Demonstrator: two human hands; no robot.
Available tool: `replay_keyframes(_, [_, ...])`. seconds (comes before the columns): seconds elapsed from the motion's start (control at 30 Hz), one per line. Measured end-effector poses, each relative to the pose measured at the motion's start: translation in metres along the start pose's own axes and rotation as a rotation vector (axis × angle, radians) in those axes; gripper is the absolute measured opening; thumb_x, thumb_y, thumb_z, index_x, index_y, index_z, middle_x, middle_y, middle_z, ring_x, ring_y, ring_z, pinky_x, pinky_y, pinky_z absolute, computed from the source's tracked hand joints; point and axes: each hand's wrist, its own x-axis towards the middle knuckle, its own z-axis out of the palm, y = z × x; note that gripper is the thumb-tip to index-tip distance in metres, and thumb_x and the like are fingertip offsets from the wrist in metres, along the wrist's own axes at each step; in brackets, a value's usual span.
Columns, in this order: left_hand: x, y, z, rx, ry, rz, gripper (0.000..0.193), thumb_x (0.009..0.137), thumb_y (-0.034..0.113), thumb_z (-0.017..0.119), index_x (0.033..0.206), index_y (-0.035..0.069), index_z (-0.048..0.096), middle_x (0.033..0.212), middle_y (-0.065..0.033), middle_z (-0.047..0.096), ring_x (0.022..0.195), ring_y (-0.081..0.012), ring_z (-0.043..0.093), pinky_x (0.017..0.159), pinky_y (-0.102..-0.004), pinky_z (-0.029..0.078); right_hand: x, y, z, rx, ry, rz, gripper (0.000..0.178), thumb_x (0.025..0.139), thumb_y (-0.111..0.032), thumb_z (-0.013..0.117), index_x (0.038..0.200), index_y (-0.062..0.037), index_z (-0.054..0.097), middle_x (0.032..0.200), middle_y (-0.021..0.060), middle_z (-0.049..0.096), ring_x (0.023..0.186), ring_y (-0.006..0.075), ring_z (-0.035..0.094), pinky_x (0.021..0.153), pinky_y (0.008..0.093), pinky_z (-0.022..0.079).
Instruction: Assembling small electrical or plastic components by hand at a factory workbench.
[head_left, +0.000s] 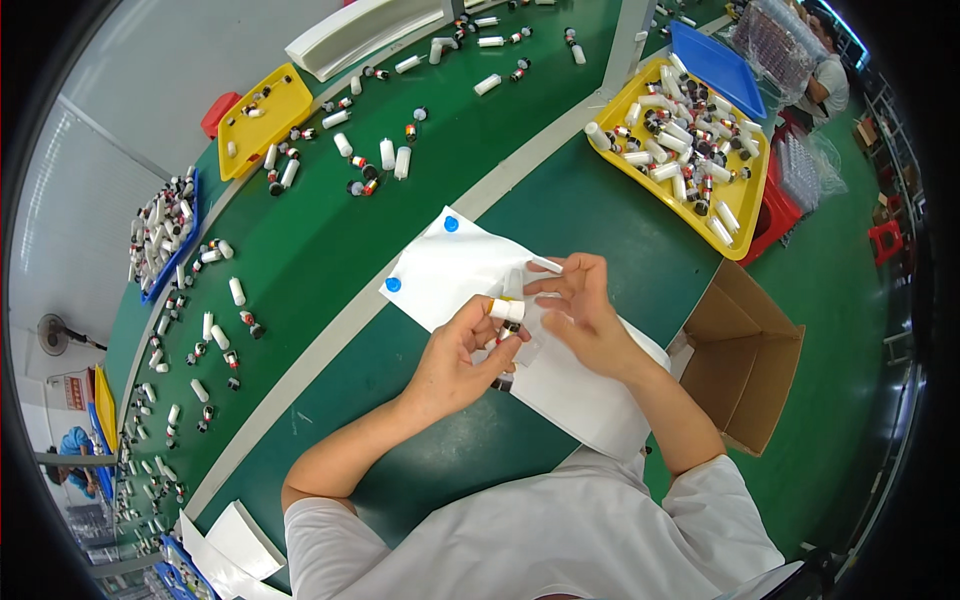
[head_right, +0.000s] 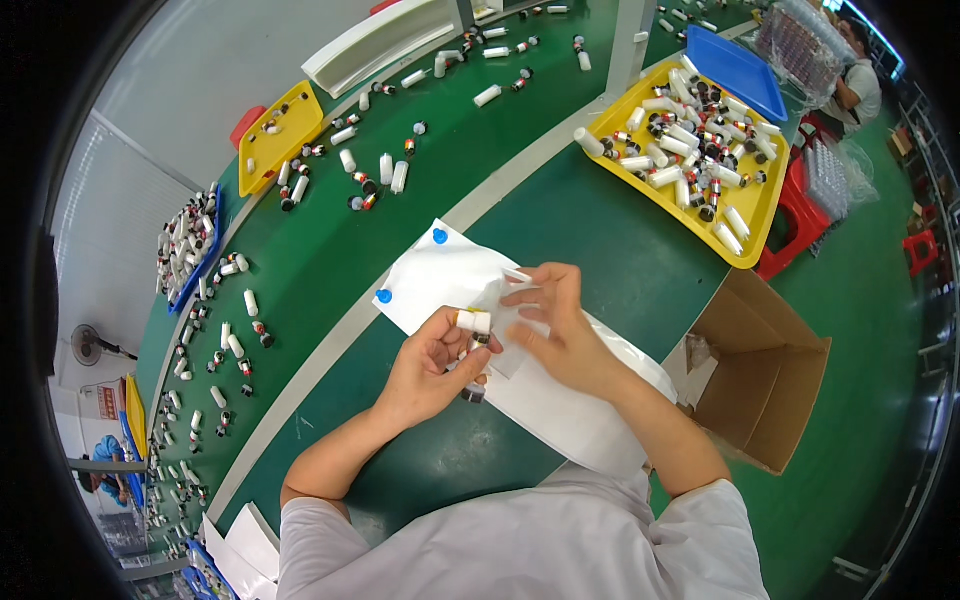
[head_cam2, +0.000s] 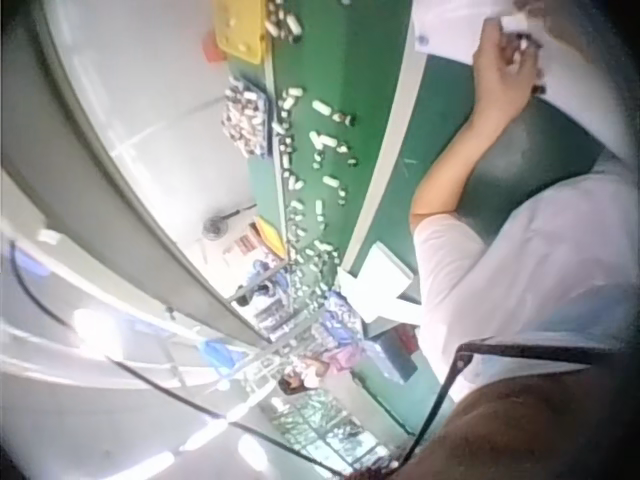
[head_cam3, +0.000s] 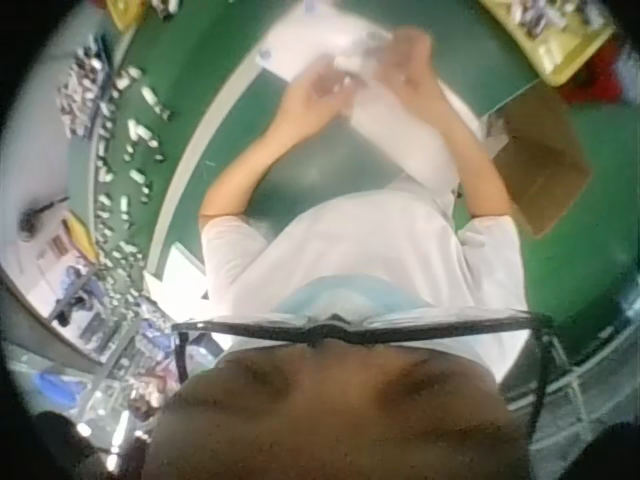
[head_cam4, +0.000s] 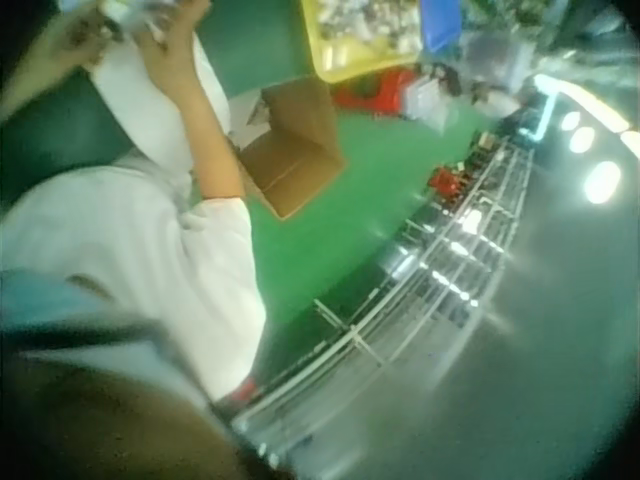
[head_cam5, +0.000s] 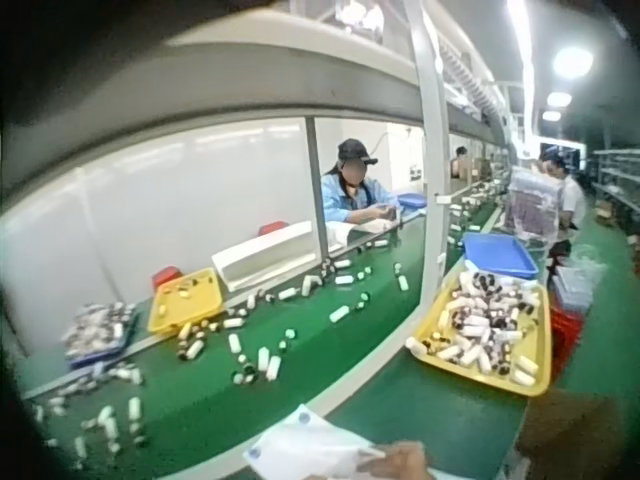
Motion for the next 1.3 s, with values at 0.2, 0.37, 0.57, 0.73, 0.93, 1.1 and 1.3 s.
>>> replay_keyframes(0.2, [-0.022, 0.014, 0.0, 0.307, -0.017, 0.139, 0.04, 0.094, -0.003, 0.056, 0.125, 0.0, 0.031, 0.11, -0.0135, 0.064, 0.094, -0.0125, 0.062, 0.073, -0.0265, 0.055, -0.01, -0.023, 0.01, -0.738, -0.1, -0.467, 0.058, 0.09, -0.002, 0.067, 0.129, -0.0097, 0.026, 0.125, 0.014, 0.053, 0.116, 0.0204, 0.054, 0.101, 0.0393, 0.043])
replay_keyframes(0.37, [-0.021, 0.014, -0.005, 0.17, -0.051, 0.193, 0.038, 0.092, 0.001, 0.06, 0.116, -0.003, 0.03, 0.101, -0.0137, 0.07, 0.077, -0.0125, 0.066, 0.06, -0.0257, 0.054, -0.01, -0.021, 0.011, -0.087, -0.208, -0.228, 0.056, 0.088, 0.0, 0.069, 0.127, -0.0084, 0.03, 0.108, 0.0101, 0.061, 0.108, 0.0188, 0.059, 0.098, 0.0373, 0.045])
replay_keyframes(0.57, [-0.018, 0.018, -0.006, 0.356, -0.004, 0.073, 0.034, 0.093, -0.002, 0.06, 0.119, 0.0, 0.038, 0.106, -0.0128, 0.068, 0.083, -0.0096, 0.062, 0.068, -0.0232, 0.054, -0.023, -0.036, 0.015, -0.33, -0.116, -0.396, 0.056, 0.085, 0.004, 0.071, 0.124, -0.0067, 0.033, 0.104, 0.0083, 0.063, 0.1, 0.0169, 0.064, 0.087, 0.0337, 0.053])
replay_keyframes(0.73, [-0.013, 0.011, -0.001, -0.024, -0.008, 0.024, 0.037, 0.091, 0.0, 0.064, 0.119, 0.001, 0.041, 0.1, -0.0093, 0.069, 0.082, -0.0082, 0.062, 0.067, -0.0235, 0.052, -0.018, -0.034, 0.014, -0.609, -0.074, -0.598, 0.051, 0.085, 0.009, 0.067, 0.122, -0.0063, 0.035, 0.1, 0.0118, 0.062, 0.093, 0.0179, 0.066, 0.074, 0.0298, 0.058])
replay_keyframes(0.93, [-0.013, 0.004, 0.007, 0.679, 0.17, 0.378, 0.026, 0.089, 0.001, 0.067, 0.107, -0.001, 0.048, 0.085, -0.0132, 0.067, 0.068, -0.0166, 0.064, 0.06, -0.0283, 0.049, -0.014, -0.036, 0.021, 0.3, -0.017, 0.039, 0.048, 0.088, 0.007, 0.064, 0.122, -0.0067, 0.034, 0.1, 0.0126, 0.059, 0.084, 0.0168, 0.063, 0.056, 0.0251, 0.056])
replay_keyframes(1.1, [-0.002, 0.0, 0.019, 0.78, 0.275, 0.402, 0.024, 0.088, 0.002, 0.068, 0.104, -0.002, 0.05, 0.078, -0.0152, 0.063, 0.065, -0.0197, 0.062, 0.052, -0.0312, 0.048, -0.013, -0.025, 0.025, -0.024, 0.116, -0.102, 0.052, 0.087, 0.004, 0.067, 0.123, -0.0028, 0.031, 0.093, 0.0101, 0.06, 0.079, 0.0128, 0.061, 0.052, 0.023, 0.05])
replay_keyframes(1.3, [0.004, 0.006, 0.01, 0.27, 0.123, 0.118, 0.013, 0.095, 0.004, 0.06, 0.104, -0.004, 0.057, 0.091, -0.0096, 0.069, 0.074, -0.0148, 0.066, 0.064, -0.0261, 0.052, -0.013, -0.023, 0.015, -0.315, 0.151, -0.304, 0.059, 0.085, 0.001, 0.071, 0.126, -0.0032, 0.029, 0.095, 0.0112, 0.062, 0.075, 0.016, 0.063, 0.061, 0.0273, 0.051])
